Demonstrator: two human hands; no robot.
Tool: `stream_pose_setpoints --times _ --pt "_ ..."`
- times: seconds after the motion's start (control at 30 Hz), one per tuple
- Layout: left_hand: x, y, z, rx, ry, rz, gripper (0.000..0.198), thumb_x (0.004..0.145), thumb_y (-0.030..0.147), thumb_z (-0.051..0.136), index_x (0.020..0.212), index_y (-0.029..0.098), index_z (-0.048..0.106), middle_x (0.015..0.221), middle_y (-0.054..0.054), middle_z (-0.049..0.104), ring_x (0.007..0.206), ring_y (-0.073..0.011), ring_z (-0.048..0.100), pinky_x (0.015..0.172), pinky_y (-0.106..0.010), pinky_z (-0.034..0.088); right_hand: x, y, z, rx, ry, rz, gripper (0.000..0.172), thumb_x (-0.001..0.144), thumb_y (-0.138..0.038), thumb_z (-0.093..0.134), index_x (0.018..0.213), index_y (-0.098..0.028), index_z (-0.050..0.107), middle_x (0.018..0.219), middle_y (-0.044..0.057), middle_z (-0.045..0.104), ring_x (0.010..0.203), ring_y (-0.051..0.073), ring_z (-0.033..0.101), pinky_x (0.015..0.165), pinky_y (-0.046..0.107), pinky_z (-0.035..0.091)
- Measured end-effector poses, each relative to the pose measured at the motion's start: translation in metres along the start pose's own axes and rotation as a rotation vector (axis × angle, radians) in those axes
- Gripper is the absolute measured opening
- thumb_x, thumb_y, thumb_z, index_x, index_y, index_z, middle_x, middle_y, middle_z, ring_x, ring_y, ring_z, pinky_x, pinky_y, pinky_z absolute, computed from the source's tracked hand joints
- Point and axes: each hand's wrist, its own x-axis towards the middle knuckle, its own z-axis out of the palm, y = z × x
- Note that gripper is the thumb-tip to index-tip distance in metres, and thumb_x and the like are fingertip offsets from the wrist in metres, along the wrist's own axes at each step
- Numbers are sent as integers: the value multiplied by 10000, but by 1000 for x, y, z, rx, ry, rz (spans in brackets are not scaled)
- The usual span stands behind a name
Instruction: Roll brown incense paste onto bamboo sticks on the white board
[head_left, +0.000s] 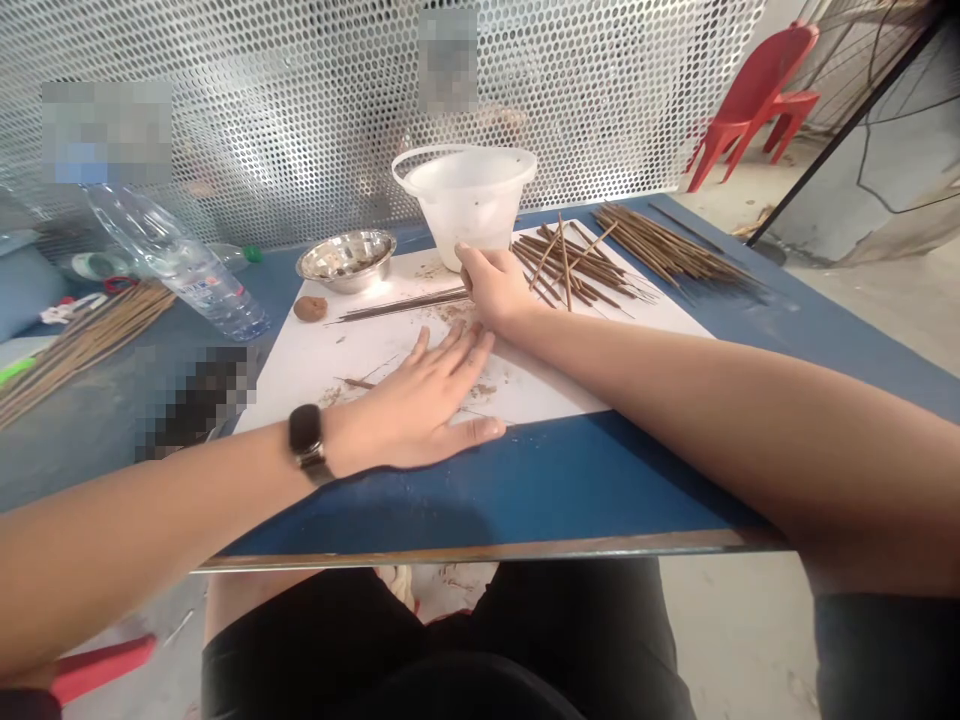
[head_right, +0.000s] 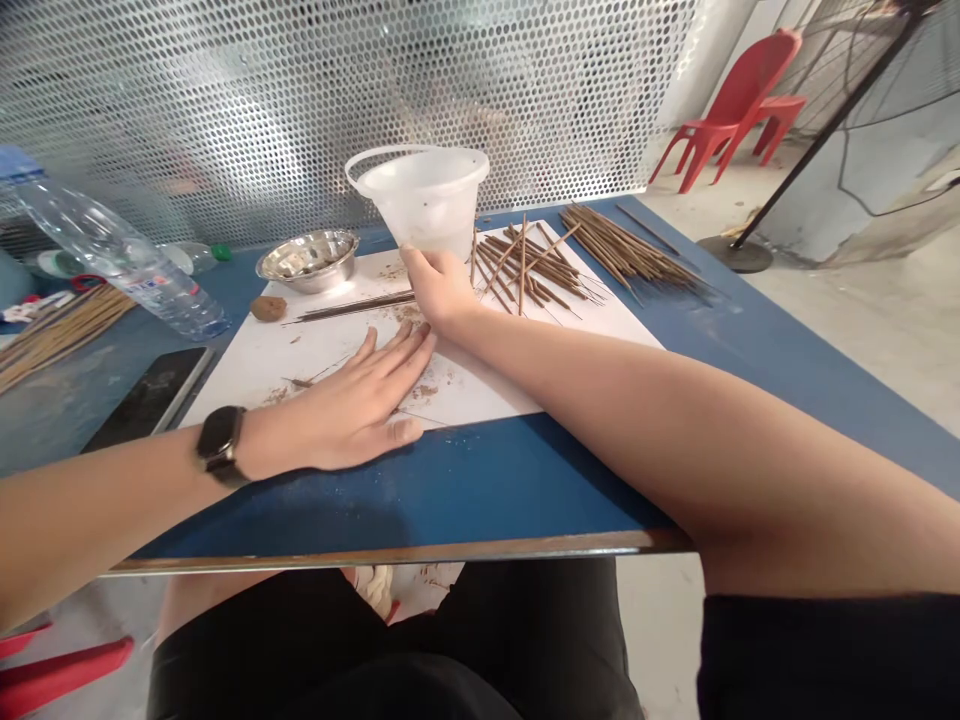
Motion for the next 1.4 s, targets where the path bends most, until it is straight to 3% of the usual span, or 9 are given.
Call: stream_pose_setpoints --times 0.13,0.2,0.27,0.37,0.57,0.77,1.1,1.27,1.4 --pt "19 -16 -26 -84 207 -39 1180 1070 955 91 1757 84 496 1828 -299 492 1695 -491 471 1398 -692 336 -3 -5 -2 20 -2 36 530 1179 -488 463 691 -288 415 649 -31 395 692 187 431 738 347 420" --pt "12 -31 -48 -113 230 -103 1024 1091 930 287 1681 157 609 1718 -235 649 1539 -450 644 1268 -610 517 -5 -8 -3 -16 -11 23 533 1181 -464 478 683 -286 409 649 -34 388 692 186 431 738 349 403" --pt "-6 -52 -67 -76 233 -194 831 1070 869 472 1517 230 756 1540 -150 792 1357 -397 751 1184 -553 576 -7 -11 -2 -106 -51 -16 559 1181 -439 510 660 -284 380 638 -37 359 687 182 415 729 352 369" --pt "-44 -94 -83 -13 85 -283 631 973 802 644 1217 270 881 1291 -109 882 1145 -360 802 1057 -499 621 -12 -19 0 -283 -196 -128 594 1173 -361 567 624 -275 357 628 -31 386 686 176 411 729 361 332" --pt "-84 -153 -74 -92 -46 -351 466 851 760 808 1068 363 921 1234 -71 901 1112 -360 813 958 -468 635 -34 -52 8 -718 -539 -333 471 1108 -269 702 667 -242 541 760 38 635 722 196 513 692 375 324" --pt "-75 -148 -66 -160 -86 -356 360 883 654 767 963 337 917 1080 -46 899 977 -322 790 904 -439 593 -75 -80 21 -1039 -704 -291 297 1132 -415 700 1066 -160 838 1095 189 782 956 335 713 672 414 391" --pt "-66 -132 -64 -107 -140 -341 375 933 590 687 1039 286 878 1094 -46 887 958 -271 784 812 -360 552 -67 -84 14 -1139 -713 -278 266 1173 -217 598 1141 -134 849 1238 164 808 1124 315 766 795 386 497" --pt "-60 -118 -62 -107 -120 -350 345 940 539 656 1016 265 851 1066 -54 878 916 -253 773 809 -354 541 -63 -79 8 -1172 -704 -302 274 1171 -260 605 1190 -129 846 1269 179 805 1189 351 764 864 414 552" --pt "-58 -111 -61 -121 -125 -355 291 904 492 666 977 264 832 1035 -50 866 904 -256 766 811 -361 532 -79 -77 20 -1129 -709 -357 474 1197 -419 576 1396 -39 777 1458 274 753 1378 423 711 1089 517 588"
